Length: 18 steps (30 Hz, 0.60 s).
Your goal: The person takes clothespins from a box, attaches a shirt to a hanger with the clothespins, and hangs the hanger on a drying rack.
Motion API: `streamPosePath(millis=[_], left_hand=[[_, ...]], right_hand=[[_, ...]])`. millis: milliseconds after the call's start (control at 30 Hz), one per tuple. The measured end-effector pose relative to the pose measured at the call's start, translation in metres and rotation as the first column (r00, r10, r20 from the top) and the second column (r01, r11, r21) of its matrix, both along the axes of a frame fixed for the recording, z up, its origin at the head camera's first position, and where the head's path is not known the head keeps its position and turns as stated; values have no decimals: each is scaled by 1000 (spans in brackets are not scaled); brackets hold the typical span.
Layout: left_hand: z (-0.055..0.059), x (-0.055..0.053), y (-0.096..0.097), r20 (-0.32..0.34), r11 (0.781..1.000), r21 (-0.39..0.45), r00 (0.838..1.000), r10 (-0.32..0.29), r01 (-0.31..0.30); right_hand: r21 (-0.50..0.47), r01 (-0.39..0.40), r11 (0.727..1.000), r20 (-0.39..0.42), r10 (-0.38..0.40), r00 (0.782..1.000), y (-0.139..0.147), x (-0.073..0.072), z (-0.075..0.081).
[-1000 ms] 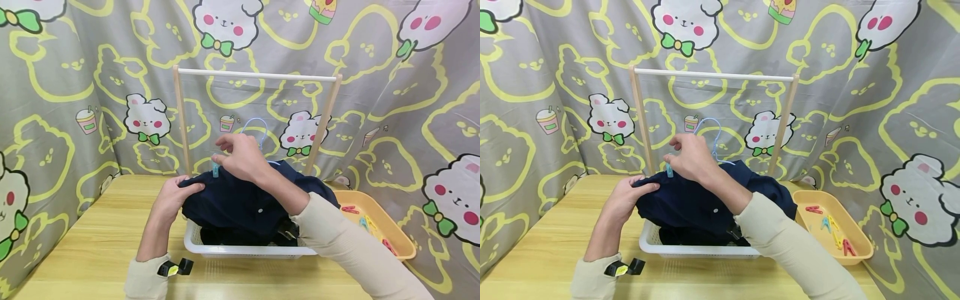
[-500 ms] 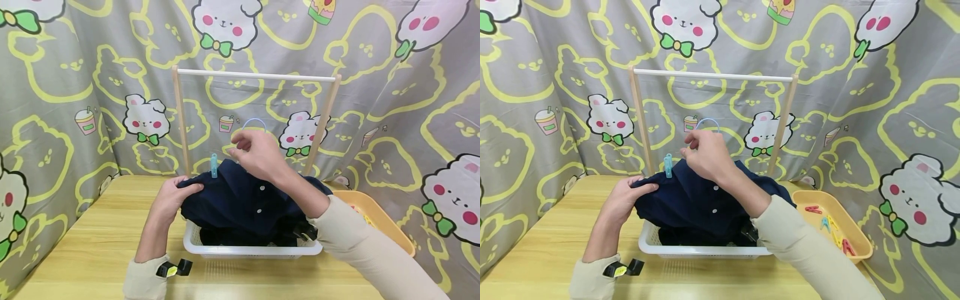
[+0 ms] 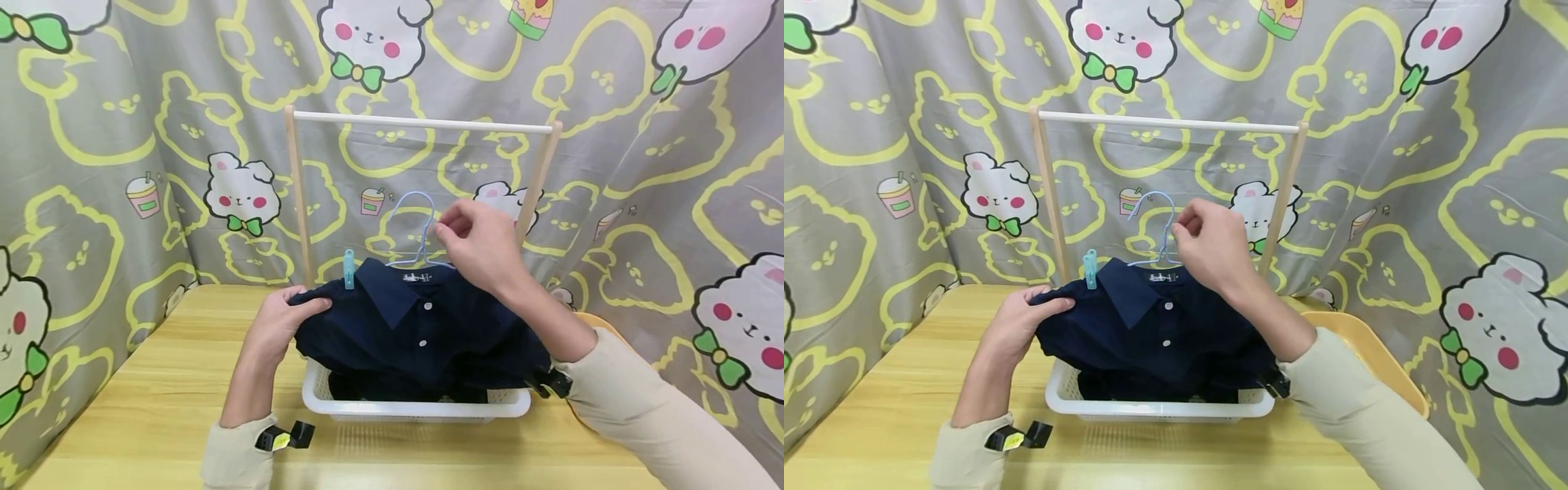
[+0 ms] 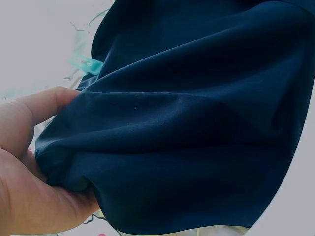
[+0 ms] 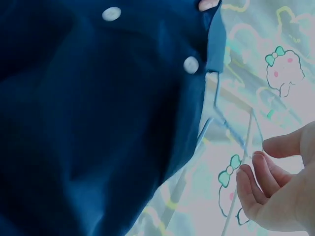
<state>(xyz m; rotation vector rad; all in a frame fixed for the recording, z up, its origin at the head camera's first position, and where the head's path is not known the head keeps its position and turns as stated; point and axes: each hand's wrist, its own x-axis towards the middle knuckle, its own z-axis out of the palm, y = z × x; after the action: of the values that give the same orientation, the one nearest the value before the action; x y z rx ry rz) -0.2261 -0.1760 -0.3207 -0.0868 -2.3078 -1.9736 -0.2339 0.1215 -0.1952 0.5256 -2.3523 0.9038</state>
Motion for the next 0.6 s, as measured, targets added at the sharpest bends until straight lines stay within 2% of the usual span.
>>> streamPosePath(millis=[200, 467, 600], left_hand=[[1, 1, -1, 1, 1000, -9, 1000, 11, -11], [0, 1, -1, 7, 1000, -4, 1000, 14, -14], [0, 1, -1, -7, 1000, -15, 1000, 11, -12]], right_hand=[[21, 48, 999, -42, -47, 998, 25, -4, -7], [53, 143, 988, 56, -146, 988, 62, -11, -21], [68, 194, 979, 54, -198, 979, 80, -19, -29]])
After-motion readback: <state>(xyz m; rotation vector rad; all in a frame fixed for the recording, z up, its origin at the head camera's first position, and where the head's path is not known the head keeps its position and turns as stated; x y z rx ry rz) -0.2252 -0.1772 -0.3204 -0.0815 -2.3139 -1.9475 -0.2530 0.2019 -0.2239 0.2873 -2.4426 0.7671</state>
